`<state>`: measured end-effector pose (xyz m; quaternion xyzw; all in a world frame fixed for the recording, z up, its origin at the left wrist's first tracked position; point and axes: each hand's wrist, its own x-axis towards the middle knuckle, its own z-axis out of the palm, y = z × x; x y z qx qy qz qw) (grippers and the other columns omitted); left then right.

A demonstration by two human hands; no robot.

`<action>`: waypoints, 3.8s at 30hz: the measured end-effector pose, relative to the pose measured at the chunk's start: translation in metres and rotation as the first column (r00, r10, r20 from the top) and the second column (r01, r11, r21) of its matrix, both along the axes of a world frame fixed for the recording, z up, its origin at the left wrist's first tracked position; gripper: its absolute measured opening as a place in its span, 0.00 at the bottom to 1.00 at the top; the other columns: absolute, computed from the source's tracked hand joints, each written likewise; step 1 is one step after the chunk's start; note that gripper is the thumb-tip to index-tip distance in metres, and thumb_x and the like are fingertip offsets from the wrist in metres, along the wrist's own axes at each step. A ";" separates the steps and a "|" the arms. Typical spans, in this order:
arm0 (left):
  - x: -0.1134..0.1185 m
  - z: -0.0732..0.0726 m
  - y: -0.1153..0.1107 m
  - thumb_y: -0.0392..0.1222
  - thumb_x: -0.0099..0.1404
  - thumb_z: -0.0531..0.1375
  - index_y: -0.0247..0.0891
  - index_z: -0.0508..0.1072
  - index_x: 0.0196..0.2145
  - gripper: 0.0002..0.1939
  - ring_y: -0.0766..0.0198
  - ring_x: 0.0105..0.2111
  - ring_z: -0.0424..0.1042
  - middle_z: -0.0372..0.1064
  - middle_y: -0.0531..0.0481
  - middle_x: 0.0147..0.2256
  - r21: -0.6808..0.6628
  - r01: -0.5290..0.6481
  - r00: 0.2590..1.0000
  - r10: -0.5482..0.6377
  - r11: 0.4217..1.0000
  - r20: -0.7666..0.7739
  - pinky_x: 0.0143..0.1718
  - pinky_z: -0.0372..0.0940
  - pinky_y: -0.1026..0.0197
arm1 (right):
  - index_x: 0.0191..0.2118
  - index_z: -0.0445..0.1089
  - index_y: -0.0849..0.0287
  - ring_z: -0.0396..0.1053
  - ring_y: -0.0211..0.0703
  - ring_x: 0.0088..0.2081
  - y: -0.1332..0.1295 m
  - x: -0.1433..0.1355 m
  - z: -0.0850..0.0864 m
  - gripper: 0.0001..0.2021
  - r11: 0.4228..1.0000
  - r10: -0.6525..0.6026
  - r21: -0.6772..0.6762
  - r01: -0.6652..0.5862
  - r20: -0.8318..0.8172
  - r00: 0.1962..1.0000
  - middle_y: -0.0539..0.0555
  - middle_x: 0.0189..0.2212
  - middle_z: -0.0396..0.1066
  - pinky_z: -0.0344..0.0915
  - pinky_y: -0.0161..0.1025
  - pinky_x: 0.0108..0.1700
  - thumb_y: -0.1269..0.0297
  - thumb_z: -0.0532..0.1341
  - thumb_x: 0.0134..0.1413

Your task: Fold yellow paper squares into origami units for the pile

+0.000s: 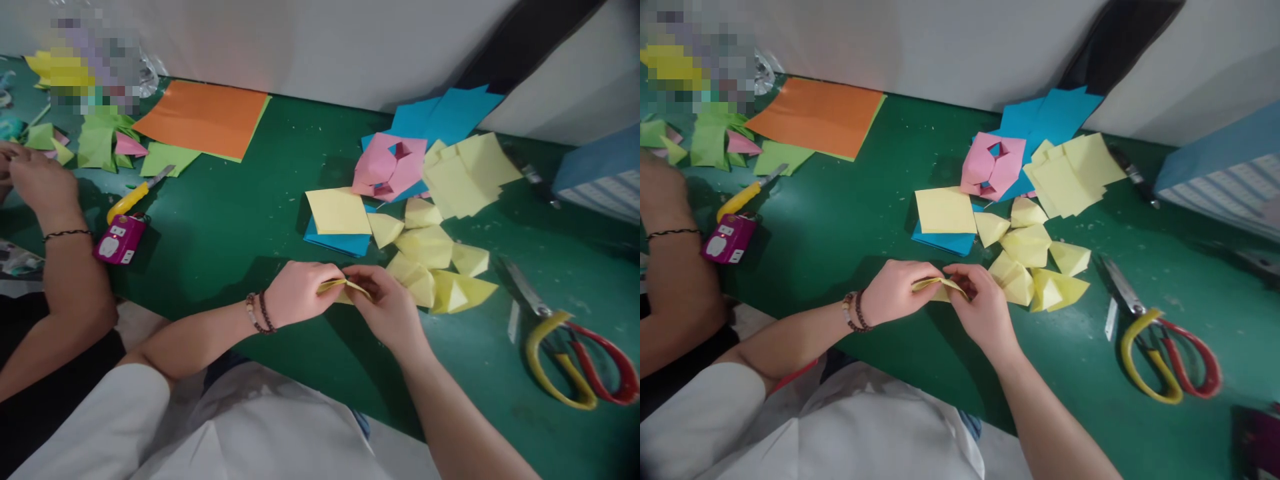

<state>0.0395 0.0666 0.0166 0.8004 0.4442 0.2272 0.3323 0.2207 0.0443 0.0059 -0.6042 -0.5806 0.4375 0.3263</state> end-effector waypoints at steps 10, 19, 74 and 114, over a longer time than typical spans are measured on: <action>-0.004 -0.001 0.009 0.36 0.66 0.56 0.38 0.77 0.34 0.09 0.62 0.34 0.75 0.77 0.49 0.34 -0.004 0.147 0.982 -0.147 0.989 -0.118 0.33 0.62 0.64 | 0.40 0.75 0.53 0.72 0.44 0.33 -0.002 0.000 0.012 0.09 0.967 0.061 0.229 -0.110 0.209 0.976 0.54 0.35 0.75 0.72 0.43 0.36 0.58 0.62 0.55; -0.007 0.007 0.013 0.49 0.61 0.63 0.37 0.71 0.24 0.14 0.70 0.22 0.64 0.67 0.56 0.20 -0.252 -0.017 0.996 0.038 0.968 0.080 0.24 0.52 0.67 | 0.33 0.75 0.53 0.72 0.43 0.28 -0.005 0.001 0.015 0.08 0.976 -0.158 0.180 0.124 0.192 0.969 0.52 0.29 0.75 0.72 0.40 0.31 0.56 0.63 0.55; -0.003 0.000 0.016 0.29 0.54 0.58 0.33 0.76 0.40 0.14 0.68 0.27 0.68 0.72 0.51 0.30 -0.595 0.069 0.958 0.113 0.801 0.263 0.29 0.61 0.67 | 0.37 0.71 0.54 0.71 0.48 0.45 -0.004 0.001 0.008 0.03 0.890 0.139 0.413 -0.193 0.157 0.978 0.57 0.45 0.71 0.71 0.45 0.41 0.66 0.60 0.57; 0.011 -0.001 0.011 0.26 0.53 0.58 0.34 0.76 0.30 0.09 0.66 0.34 0.71 0.74 0.50 0.32 -0.678 -0.062 0.723 0.501 0.733 0.476 0.38 0.67 0.64 | 0.40 0.74 0.53 0.72 0.40 0.24 -0.013 -0.012 -0.003 0.06 0.798 -0.180 0.574 -0.183 0.517 0.837 0.50 0.24 0.75 0.70 0.37 0.30 0.64 0.61 0.57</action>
